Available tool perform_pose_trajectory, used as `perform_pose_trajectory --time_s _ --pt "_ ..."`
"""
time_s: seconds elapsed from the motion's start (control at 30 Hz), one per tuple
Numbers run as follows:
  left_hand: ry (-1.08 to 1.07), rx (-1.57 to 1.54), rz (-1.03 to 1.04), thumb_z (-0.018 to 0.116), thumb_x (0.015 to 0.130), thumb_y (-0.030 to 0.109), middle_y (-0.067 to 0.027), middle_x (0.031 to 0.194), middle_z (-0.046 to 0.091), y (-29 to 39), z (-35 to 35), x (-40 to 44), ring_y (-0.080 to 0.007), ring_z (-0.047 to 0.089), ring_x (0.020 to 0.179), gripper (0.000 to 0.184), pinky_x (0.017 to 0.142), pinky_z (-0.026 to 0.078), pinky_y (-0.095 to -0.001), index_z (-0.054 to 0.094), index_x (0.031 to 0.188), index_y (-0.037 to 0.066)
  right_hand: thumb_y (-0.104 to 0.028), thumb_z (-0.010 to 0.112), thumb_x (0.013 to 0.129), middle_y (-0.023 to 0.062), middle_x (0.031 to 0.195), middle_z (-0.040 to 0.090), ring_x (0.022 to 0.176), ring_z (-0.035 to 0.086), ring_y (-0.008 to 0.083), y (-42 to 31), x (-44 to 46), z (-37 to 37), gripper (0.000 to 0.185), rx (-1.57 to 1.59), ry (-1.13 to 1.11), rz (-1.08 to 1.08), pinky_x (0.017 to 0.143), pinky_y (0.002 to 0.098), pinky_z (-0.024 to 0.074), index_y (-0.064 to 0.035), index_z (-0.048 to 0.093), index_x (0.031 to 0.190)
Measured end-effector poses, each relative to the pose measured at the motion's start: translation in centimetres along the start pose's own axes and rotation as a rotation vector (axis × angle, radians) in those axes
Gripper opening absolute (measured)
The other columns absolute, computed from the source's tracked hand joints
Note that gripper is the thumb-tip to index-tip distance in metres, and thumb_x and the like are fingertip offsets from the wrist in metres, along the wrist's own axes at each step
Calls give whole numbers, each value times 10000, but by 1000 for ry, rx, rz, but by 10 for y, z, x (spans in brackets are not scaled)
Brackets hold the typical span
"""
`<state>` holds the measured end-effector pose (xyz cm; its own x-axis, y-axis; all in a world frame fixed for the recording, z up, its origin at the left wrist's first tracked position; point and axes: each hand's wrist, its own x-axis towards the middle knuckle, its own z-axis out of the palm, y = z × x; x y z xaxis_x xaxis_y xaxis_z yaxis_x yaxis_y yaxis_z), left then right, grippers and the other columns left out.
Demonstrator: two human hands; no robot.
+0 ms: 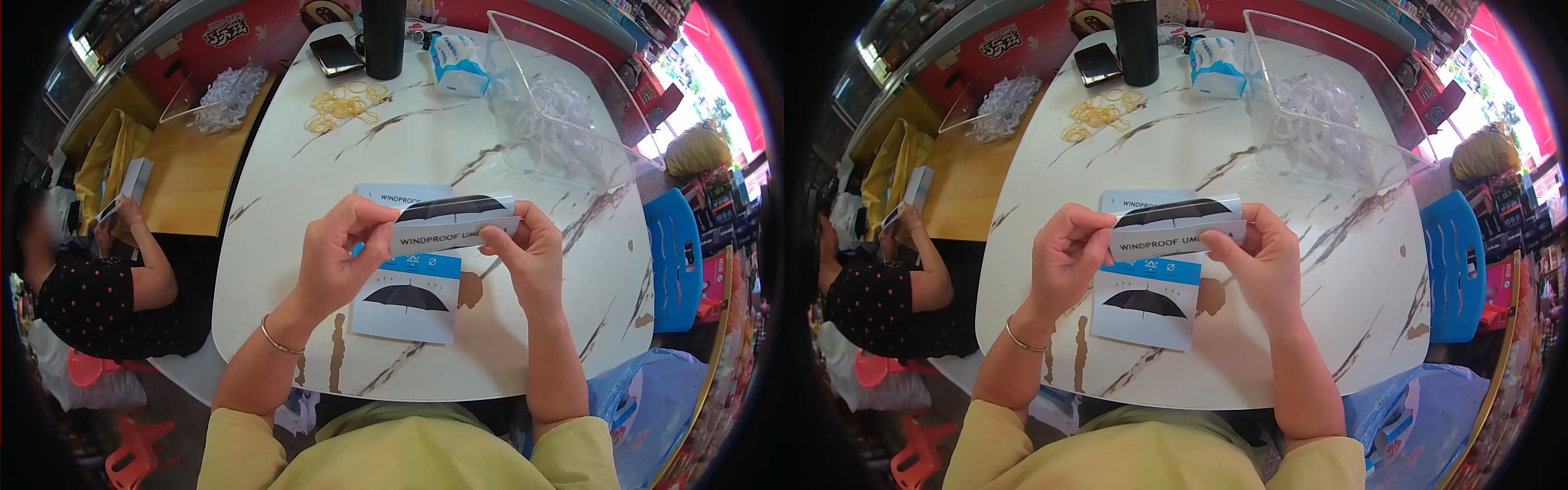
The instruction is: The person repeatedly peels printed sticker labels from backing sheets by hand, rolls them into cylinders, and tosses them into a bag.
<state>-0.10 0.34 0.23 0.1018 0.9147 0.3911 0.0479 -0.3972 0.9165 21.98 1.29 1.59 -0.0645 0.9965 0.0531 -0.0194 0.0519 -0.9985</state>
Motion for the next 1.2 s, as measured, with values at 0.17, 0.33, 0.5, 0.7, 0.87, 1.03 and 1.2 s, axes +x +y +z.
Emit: perform_pose_trajectory --time_s 0.17,0.33,0.5,0.7,0.87,1.03,1.2 --pt "32 -2 22 517 821 -62 -23 697 589 -3 -1 1 -30 525 629 110 564 441 -171 553 915 -18 -82 622 829 54 823 654 738 595 70 3 1 -1 154 12 -16 -16 649 224 494 13 568 937" --pt "43 8 22 516 816 -71 -20 699 589 -2 -1 1 -22 521 626 119 559 429 -163 553 915 -18 -105 613 843 35 798 652 723 585 52 4 1 -2 141 -37 -19 -30 611 203 469 1 575 928" --pt "47 21 27 517 817 -71 -17 697 587 -2 -1 1 -19 518 621 121 560 429 -163 554 917 -14 -112 613 847 28 793 650 721 583 49 2 0 -1 138 -65 -10 -44 594 196 461 -3 575 921" --pt "42 29 25 515 821 -67 -18 698 588 -4 -1 1 -21 522 624 119 563 435 -166 550 922 -14 -106 612 848 23 800 648 719 582 45 3 -1 -1 132 -80 -1 -40 594 196 462 -1 573 920" --pt "46 22 31 515 825 -63 -23 718 593 -4 -1 2 -27 531 632 117 573 444 -169 547 925 -12 -103 612 847 23 796 649 711 582 44 3 -2 -1 133 -80 -6 -49 593 196 463 1 573 920" --pt "39 25 33 515 828 -60 -25 727 595 -4 -1 1 -30 535 637 118 578 447 -171 546 931 -12 -104 614 846 27 791 651 705 580 43 2 -2 -1 134 -93 2 -41 587 194 461 2 575 917" --pt "46 21 53 517 828 -57 -24 718 596 -5 0 1 -28 527 625 137 583 444 -169 551 951 -6 -110 619 843 30 788 651 697 577 45 1 -2 -1 139 -98 -2 -36 583 191 456 3 577 913"
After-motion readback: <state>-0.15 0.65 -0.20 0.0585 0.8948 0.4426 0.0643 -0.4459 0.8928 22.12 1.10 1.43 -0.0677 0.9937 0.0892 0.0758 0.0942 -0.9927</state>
